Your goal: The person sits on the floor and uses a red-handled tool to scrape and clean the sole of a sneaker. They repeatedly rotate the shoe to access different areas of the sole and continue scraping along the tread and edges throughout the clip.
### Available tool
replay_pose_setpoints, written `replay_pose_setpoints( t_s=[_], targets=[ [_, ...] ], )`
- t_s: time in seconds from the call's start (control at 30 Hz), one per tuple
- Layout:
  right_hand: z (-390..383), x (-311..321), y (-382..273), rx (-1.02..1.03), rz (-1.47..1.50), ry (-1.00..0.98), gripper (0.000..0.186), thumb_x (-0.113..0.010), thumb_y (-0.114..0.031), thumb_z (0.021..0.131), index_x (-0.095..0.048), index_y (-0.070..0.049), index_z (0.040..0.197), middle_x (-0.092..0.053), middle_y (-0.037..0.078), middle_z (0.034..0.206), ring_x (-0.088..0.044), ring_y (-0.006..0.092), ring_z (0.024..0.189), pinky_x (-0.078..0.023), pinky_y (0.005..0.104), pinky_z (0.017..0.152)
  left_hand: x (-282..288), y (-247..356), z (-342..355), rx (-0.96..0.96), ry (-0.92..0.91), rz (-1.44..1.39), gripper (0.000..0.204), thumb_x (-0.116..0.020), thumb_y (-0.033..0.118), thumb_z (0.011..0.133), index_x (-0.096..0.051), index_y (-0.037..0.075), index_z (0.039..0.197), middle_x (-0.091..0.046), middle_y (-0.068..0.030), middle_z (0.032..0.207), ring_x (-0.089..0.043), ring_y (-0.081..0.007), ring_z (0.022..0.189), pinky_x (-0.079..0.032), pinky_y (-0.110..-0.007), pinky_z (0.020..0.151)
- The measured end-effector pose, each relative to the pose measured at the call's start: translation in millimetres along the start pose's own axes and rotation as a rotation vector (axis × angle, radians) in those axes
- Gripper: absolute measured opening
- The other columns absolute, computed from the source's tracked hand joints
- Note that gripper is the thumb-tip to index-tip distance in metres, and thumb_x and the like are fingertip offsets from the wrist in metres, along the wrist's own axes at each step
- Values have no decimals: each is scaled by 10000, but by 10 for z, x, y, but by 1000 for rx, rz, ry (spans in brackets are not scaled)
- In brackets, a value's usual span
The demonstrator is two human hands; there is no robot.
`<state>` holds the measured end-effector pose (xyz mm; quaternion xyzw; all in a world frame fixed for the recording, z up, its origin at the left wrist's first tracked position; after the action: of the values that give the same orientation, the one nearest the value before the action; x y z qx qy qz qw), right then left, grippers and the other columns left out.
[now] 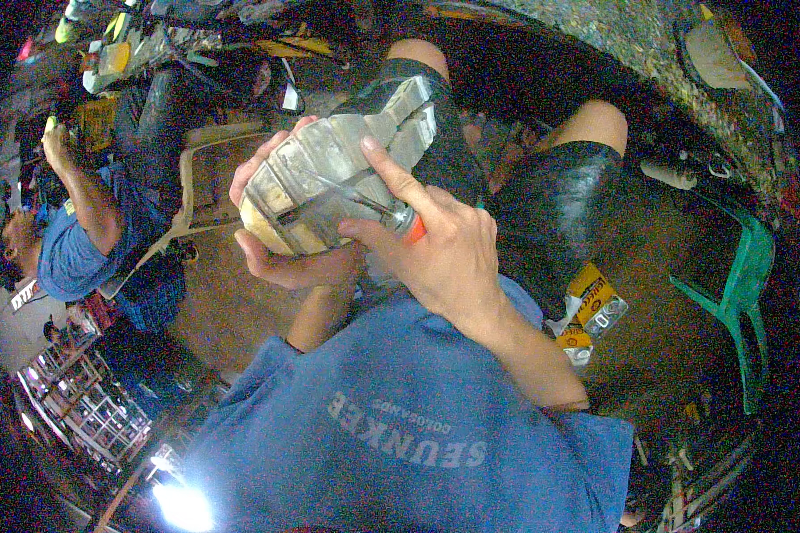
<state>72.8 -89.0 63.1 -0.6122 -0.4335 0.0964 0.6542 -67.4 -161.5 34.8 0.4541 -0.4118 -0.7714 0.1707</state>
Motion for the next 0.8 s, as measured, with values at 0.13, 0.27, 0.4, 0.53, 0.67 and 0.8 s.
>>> replay_pose_setpoints(
  t_s=[0.13,0.27,0.4,0.53,0.67,0.8],
  targets=[
    [33,-5,-46,7,9,14,850,-974,-293,873,-629,-206,1644,-823,257,1226,-837,360,1121,-648,421,924,12,-2,3,-15,33,-51,743,-465,664,1064,-542,36,1454,-618,-306,1461,-606,-543,1409,-462,-699,1217],
    [69,4,-83,-19,22,9,827,-964,-287,888,-632,-203,1641,-825,263,1216,-838,362,1119,-646,419,928,10,2,12,-18,13,-33,743,-469,656,1062,-543,26,1449,-619,-313,1457,-609,-545,1404,-470,-700,1208],
    [90,3,-110,-39,36,1,801,-954,-286,903,-640,-212,1636,-832,259,1181,-840,364,1103,-645,415,922,15,8,20,-30,20,7,739,-469,648,1060,-545,22,1445,-619,-322,1452,-612,-549,1399,-472,-702,1205],
    [110,9,-102,-10,43,14,800,-956,-305,901,-643,-224,1633,-840,245,1162,-839,373,1089,-647,412,900,9,21,36,-28,24,17,734,-436,643,1062,-542,22,1438,-620,-327,1452,-613,-545,1398,-473,-705,1201],
    [104,14,-49,26,-21,-35,839,-965,-351,883,-631,-229,1644,-839,237,1166,-841,377,1058,-652,429,880,0,42,54,14,57,63,741,-397,652,1068,-534,23,1435,-618,-313,1444,-608,-532,1398,-461,-703,1214],
    [110,19,2,104,-78,-13,885,-971,-385,862,-614,-240,1658,-839,232,1147,-842,381,1011,-655,440,861,-27,63,73,38,56,51,734,-387,657,1071,-531,33,1431,-621,-284,1421,-601,-514,1397,-447,-702,1230]
  ],
)
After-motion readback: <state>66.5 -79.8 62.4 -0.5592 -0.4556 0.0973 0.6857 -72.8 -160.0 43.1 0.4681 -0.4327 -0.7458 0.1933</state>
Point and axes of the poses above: each hand's wrist, its own z-axis towards the middle knuckle, its own x-axis out of the back of the hand, y = z × x, the point moved 3 cm from there along z, towards the middle knuckle
